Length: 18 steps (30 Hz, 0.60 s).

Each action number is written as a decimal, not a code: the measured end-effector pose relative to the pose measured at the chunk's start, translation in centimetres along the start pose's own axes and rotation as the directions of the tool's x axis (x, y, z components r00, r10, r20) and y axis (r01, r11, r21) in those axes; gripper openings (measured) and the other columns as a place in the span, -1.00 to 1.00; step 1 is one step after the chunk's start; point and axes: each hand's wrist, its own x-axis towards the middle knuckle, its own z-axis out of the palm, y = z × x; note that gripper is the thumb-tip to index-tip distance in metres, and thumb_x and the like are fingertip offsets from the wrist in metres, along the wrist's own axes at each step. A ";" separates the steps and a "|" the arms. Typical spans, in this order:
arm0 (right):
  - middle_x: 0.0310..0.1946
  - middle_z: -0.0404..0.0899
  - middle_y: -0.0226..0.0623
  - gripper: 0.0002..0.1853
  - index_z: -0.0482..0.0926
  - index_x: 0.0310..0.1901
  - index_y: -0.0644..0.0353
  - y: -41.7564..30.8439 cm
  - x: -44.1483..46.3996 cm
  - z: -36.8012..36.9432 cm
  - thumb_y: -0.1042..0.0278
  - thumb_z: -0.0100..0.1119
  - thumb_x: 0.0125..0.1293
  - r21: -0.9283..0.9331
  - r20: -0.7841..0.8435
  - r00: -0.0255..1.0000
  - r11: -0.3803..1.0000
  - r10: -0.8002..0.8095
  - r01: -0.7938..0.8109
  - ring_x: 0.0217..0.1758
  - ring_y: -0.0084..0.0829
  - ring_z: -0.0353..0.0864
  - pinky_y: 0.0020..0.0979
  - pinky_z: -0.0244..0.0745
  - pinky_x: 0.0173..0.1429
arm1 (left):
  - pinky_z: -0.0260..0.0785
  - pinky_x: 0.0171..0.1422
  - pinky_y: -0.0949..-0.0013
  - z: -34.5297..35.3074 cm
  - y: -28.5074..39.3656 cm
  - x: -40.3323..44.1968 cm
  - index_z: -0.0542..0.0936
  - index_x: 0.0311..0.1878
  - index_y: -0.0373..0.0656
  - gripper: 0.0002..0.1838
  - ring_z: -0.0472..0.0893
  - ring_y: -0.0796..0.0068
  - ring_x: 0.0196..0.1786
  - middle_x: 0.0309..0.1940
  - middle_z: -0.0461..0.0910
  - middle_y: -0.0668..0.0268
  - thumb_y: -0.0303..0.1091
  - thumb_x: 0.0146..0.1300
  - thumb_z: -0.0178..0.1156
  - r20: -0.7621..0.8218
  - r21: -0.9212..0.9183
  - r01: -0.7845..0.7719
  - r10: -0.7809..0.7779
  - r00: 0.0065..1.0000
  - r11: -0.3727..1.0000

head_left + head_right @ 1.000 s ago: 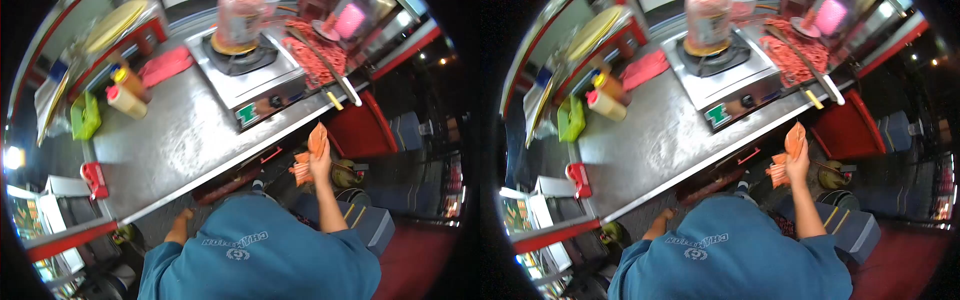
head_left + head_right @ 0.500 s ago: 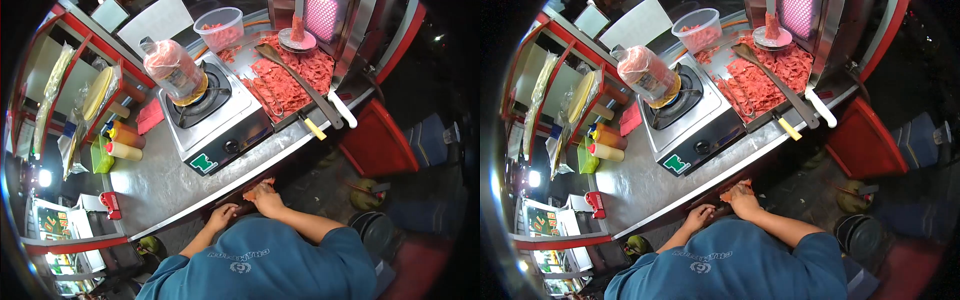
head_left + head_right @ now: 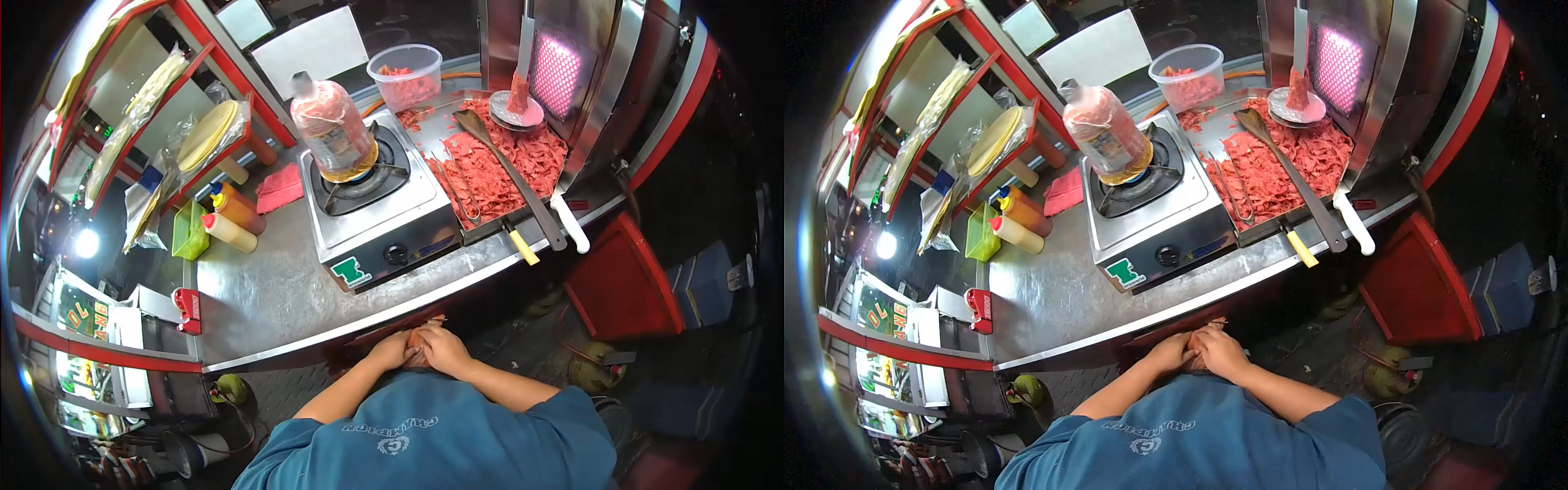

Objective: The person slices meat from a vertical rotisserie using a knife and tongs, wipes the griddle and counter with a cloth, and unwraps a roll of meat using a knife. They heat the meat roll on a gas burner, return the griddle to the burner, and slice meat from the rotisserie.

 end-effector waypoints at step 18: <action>0.44 0.37 0.16 -0.44 0.52 0.30 0.38 -3.1 -1.4 4.5 0.29 0.26 0.30 -0.274 -0.032 0.976 0.937 0.215 -0.215 0.36 0.08 0.50 -0.06 0.48 0.42 | 0.44 0.39 0.04 -1.6 -1.4 -0.4 0.37 0.49 -0.25 -0.25 0.57 -0.17 0.33 0.27 0.55 -0.23 -0.10 0.35 0.37 0.012 -0.137 -0.153 0.156 0.988 0.979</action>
